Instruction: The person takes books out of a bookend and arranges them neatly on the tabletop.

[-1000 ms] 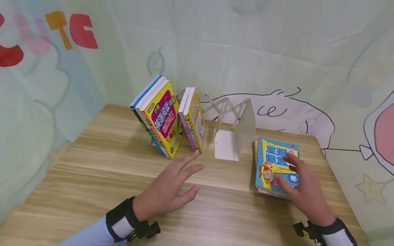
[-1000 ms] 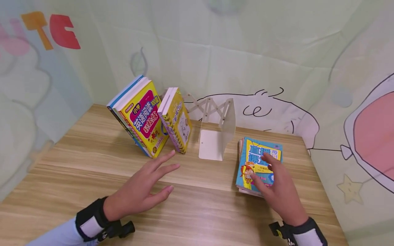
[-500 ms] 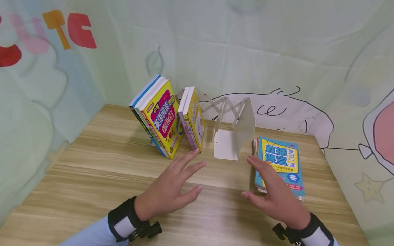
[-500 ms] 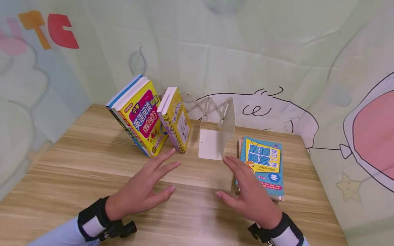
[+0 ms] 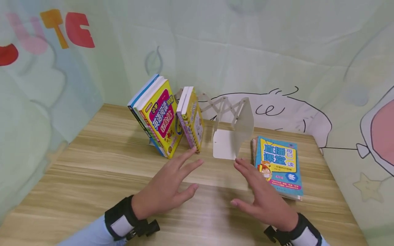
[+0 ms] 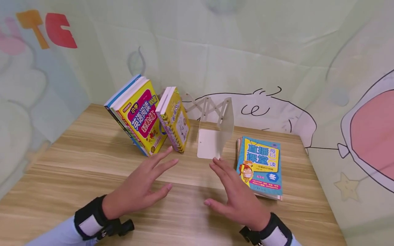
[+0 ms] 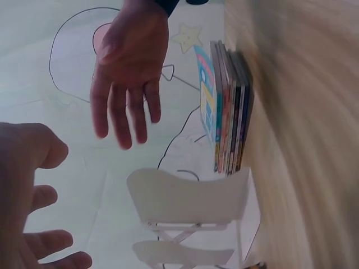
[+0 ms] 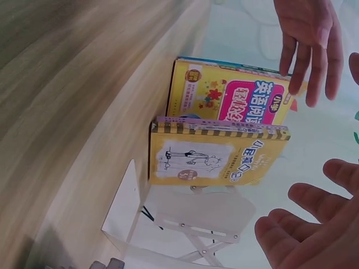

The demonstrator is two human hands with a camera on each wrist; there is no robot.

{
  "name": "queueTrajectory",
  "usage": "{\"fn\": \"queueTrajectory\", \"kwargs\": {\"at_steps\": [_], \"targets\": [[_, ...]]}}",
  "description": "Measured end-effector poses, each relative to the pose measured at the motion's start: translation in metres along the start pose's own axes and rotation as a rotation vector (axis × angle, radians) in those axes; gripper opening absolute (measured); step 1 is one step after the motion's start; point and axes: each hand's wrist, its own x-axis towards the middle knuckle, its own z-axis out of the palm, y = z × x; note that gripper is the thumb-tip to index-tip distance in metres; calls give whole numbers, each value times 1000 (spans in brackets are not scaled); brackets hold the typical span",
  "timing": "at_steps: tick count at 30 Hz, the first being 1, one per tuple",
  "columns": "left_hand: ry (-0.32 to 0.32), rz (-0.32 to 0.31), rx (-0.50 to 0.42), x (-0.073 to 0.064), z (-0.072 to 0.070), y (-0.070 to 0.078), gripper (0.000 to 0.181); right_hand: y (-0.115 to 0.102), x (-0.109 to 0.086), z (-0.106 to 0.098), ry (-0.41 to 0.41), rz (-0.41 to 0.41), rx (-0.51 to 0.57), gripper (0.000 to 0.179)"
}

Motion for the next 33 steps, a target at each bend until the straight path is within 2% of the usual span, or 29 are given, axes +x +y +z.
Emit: {"fn": "queueTrajectory", "kwargs": {"at_steps": [4,8,13,15,18,21,24,29,33], "targets": [[52,3,52,10,-11,-10,58,0,-2,2,-33,39,1,92],[108,4,97,29,-22,-20,54,3,-4,3,-65,82,14,88],[208,-1,179,65,-37,-35,53,8,-7,6,-61,94,21,87],[235,-27,221,82,-43,-42,52,10,-7,7,-53,87,20,87],[237,-98,288,102,-47,-53,53,10,-8,8,-48,87,24,86],[206,-157,360,116,-42,-65,54,11,-8,9,-56,101,37,85],[163,-203,412,124,-32,-76,55,11,-8,9,-68,119,48,84],[129,-266,494,129,-16,-87,59,12,-9,9,-80,132,53,82],[136,-265,587,129,-9,-92,57,12,-10,10,-72,130,55,82]]}}
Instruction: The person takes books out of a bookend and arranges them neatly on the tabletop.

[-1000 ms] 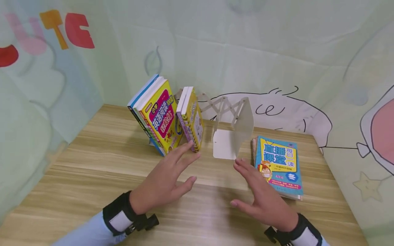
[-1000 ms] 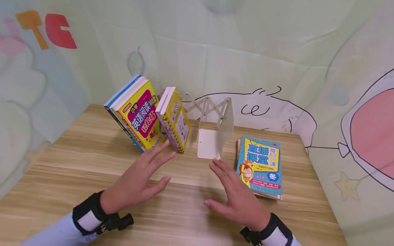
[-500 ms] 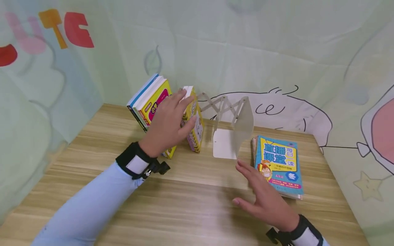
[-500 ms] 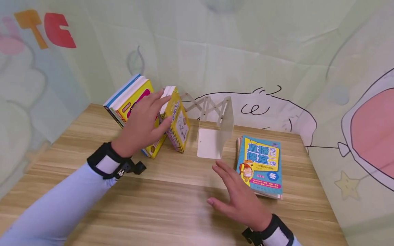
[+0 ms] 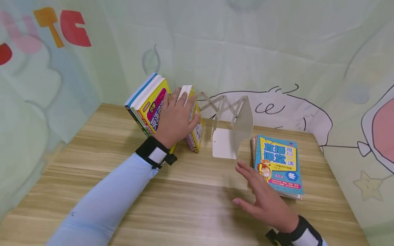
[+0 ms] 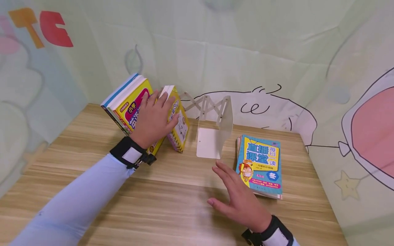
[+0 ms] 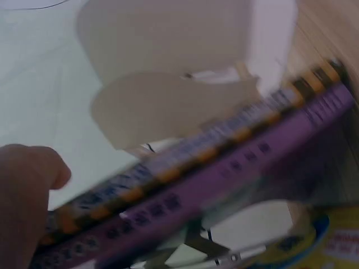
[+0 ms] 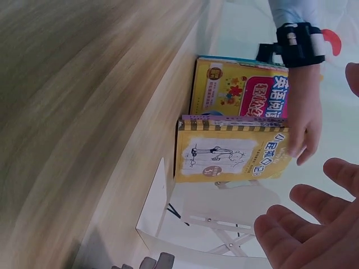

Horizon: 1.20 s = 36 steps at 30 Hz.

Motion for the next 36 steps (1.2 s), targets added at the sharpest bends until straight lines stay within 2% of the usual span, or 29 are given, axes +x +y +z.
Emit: {"fn": "queueTrajectory", "kwargs": {"at_steps": [4,13,19,29,36], "targets": [[-2,17,101,0,1,0,57,0,-1,2,18,-21,1,84],[-28,46,199,1,-4,6,56,-2,-1,3,10,-7,18,83],[-19,101,207,2,-4,16,54,-3,-1,3,6,1,16,81],[9,133,210,-6,-8,29,59,-2,-2,5,18,-13,8,82],[50,184,184,-15,-8,40,47,-5,-1,5,-6,0,32,79]]}}
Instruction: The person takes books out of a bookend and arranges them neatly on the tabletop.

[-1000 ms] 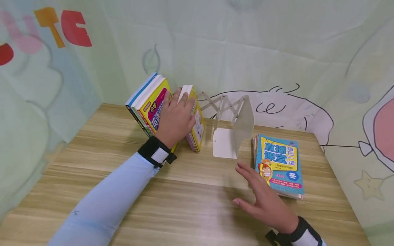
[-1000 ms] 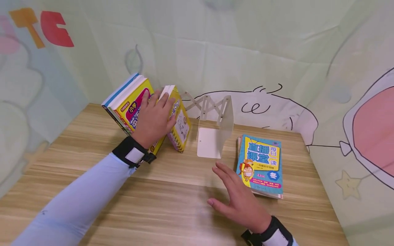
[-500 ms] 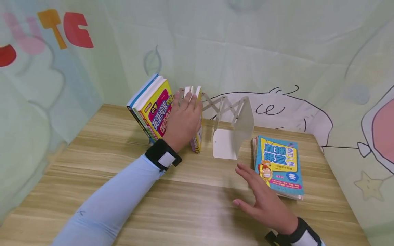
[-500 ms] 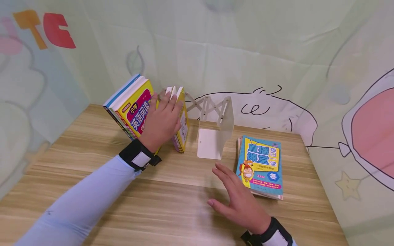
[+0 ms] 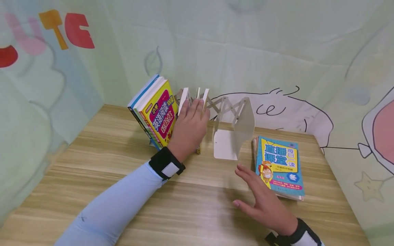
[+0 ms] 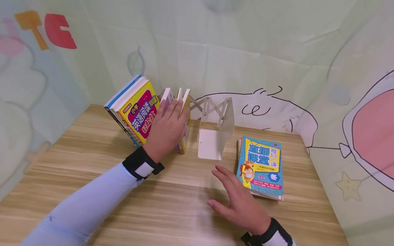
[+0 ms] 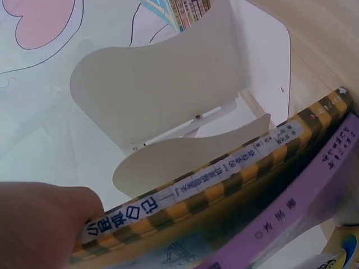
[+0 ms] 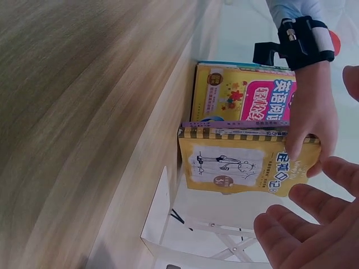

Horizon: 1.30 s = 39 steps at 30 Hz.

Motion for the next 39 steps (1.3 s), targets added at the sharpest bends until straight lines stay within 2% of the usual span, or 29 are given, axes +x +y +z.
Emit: {"fn": "queueTrajectory", "kwargs": {"at_steps": [8,19,28,33,39], "targets": [[-1,26,-60,-11,-4,8,45,1,0,1,-4,5,-11,78],[44,50,-93,-26,-7,18,46,2,1,2,-7,3,-6,75],[84,60,-226,-36,-7,24,42,4,-2,4,4,-12,-12,73],[120,88,-304,-46,-7,28,37,4,-2,2,1,-2,-8,73],[143,119,-320,-58,-6,30,34,4,-3,1,-1,5,-1,71]]}}
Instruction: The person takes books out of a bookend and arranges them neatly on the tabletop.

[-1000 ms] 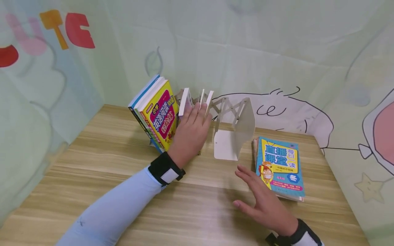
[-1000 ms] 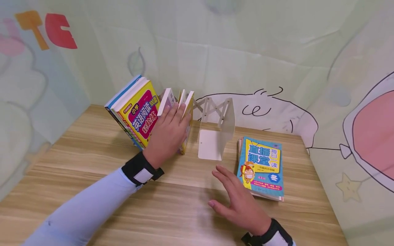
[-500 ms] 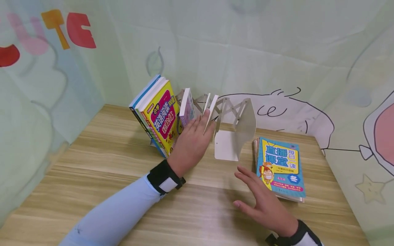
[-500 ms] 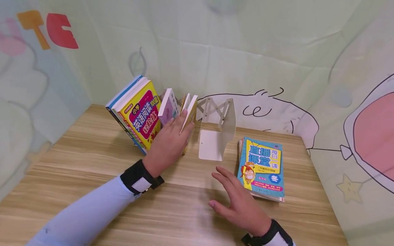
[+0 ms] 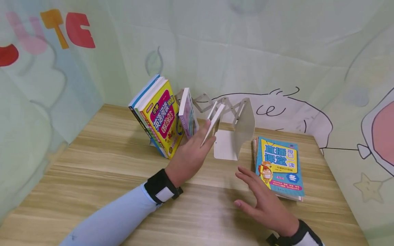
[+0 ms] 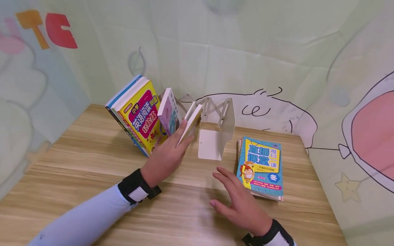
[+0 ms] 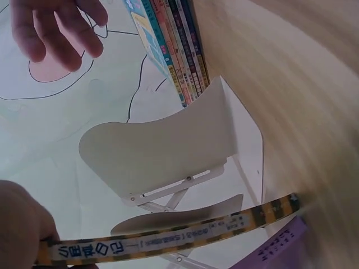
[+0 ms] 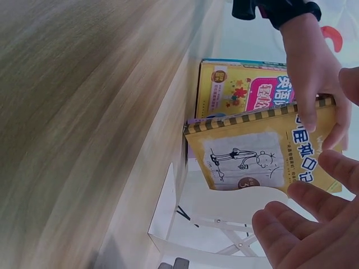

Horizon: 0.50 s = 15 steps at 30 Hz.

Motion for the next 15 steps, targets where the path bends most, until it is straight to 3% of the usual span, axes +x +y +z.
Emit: {"fn": "queueTrajectory", "kwargs": {"at_steps": [9,15], "targets": [[47,-68,-183,-14,0,-1,43,3,-3,0,4,9,33,71],[63,-36,-216,-25,-15,-2,45,6,-4,0,-4,40,30,69]]}}
